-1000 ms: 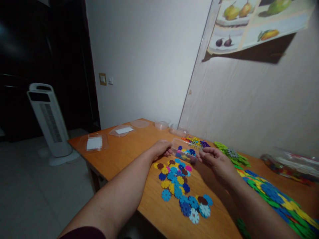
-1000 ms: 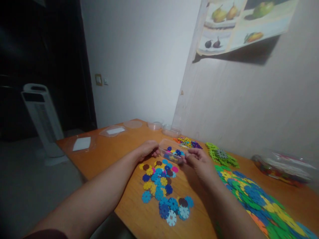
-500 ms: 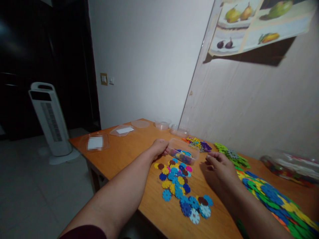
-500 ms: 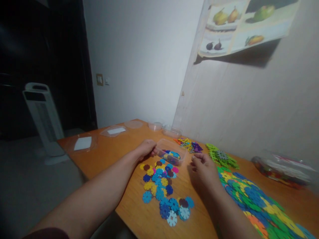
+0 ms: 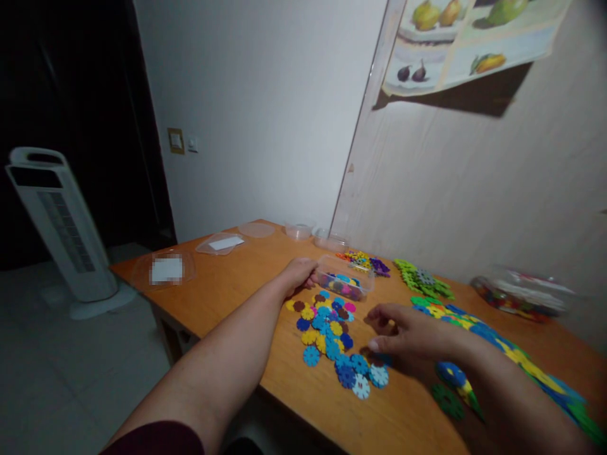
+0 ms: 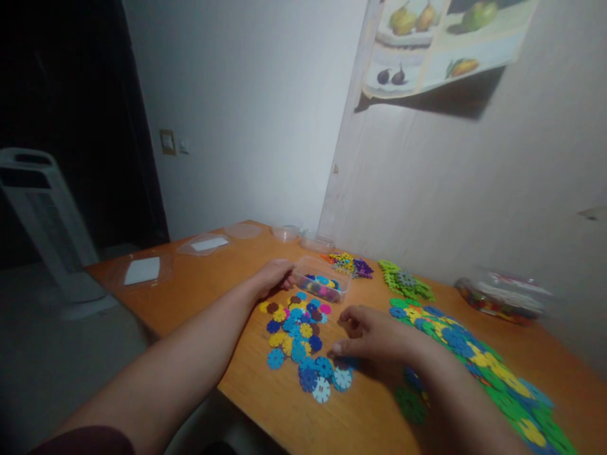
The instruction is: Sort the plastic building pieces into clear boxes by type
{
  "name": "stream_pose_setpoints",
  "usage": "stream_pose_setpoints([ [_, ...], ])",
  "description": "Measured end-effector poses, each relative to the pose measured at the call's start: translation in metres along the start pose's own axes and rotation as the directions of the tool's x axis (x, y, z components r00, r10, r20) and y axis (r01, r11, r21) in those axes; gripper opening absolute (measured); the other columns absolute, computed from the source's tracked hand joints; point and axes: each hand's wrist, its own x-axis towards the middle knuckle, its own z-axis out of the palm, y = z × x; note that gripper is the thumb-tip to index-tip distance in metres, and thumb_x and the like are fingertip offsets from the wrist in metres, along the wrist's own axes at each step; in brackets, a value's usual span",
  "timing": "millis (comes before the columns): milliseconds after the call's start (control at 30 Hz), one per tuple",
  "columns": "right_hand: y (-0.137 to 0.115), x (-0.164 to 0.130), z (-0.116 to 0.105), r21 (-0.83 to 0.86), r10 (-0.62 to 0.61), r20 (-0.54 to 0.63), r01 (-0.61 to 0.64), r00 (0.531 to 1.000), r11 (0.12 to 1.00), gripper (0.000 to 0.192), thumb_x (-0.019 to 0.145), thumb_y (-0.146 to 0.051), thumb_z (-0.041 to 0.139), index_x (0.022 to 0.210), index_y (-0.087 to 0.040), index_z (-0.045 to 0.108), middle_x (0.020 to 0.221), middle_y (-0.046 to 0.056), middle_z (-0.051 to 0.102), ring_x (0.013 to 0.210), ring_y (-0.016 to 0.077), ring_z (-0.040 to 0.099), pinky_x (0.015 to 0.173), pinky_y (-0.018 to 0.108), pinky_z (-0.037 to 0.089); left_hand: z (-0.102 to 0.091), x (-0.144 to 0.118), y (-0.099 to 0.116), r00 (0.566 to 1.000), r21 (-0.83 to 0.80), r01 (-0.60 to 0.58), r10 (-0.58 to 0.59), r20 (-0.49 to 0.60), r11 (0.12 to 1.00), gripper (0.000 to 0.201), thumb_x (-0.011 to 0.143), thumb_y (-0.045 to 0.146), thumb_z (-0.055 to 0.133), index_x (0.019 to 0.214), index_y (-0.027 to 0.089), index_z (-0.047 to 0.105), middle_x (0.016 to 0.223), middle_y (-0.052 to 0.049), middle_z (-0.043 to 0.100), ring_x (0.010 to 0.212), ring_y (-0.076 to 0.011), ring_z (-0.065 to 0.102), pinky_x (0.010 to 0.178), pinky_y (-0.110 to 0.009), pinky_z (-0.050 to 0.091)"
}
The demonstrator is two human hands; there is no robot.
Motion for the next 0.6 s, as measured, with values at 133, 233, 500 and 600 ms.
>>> stream_pose_setpoints([
  [133,-0.018,-0.014,0.021,-0.198,-0.141,-0.172,0.106,0.975,0.975,0.087,0.071,-0.067,0.066,0.145,-0.027,0.042,0.151,0.012,0.039,0.131,0.0365,0.043,0.108,0.047,0.037,0.001,0.0,0.0,1.0,-0.003,-0.004,0.004,0.001,1.0,0.024,0.085,0.033,0.05,0.069,0.015,0.054,0.056,-0.002,0.06,0.041,-0.0078,0.05,0.043,-0.018,0.038],
  [233,-0.024,-0.032,0.05,-0.268,-0.167,-0.191,0.112,0.967,0.957,0.088,0.079,-0.068,0.056,0.153,-0.033,0.022,0.162,0.005,0.012,0.145,0.0368,0.018,0.115,0.054,0.023,0.001,0.001,-0.001,1.0,0.005,0.001,-0.001,-0.014,1.0,0.025,0.085,0.035,0.051,0.07,0.015,0.053,0.057,-0.002,0.06,0.041,-0.008,0.05,0.043,-0.018,0.037],
  [500,-0.019,-0.025,0.096,-0.302,-0.2,-0.181,0.139,0.963,0.943,0.086,0.084,-0.068,0.049,0.154,-0.034,0.012,0.162,-0.001,0.001,0.147,0.0313,0.004,0.118,0.053,0.017,0.002,0.002,-0.002,1.0,0.005,-0.028,0.028,0.014,1.0,0.025,0.087,0.032,0.047,0.071,0.015,0.054,0.058,-0.002,0.06,0.041,-0.0081,0.05,0.043,-0.019,0.038],
  [600,-0.024,-0.006,0.096,-0.281,-0.208,-0.235,0.138,0.95,0.95,0.084,0.085,-0.067,0.048,0.154,-0.029,0.019,0.162,0.004,0.006,0.147,0.0294,0.008,0.118,0.05,0.018,0.002,0.001,-0.003,1.0,0.006,-0.025,0.025,0.016,1.0,0.027,0.088,0.035,0.048,0.071,0.014,0.055,0.057,-0.001,0.059,0.041,-0.0074,0.048,0.043,-0.019,0.038],
])
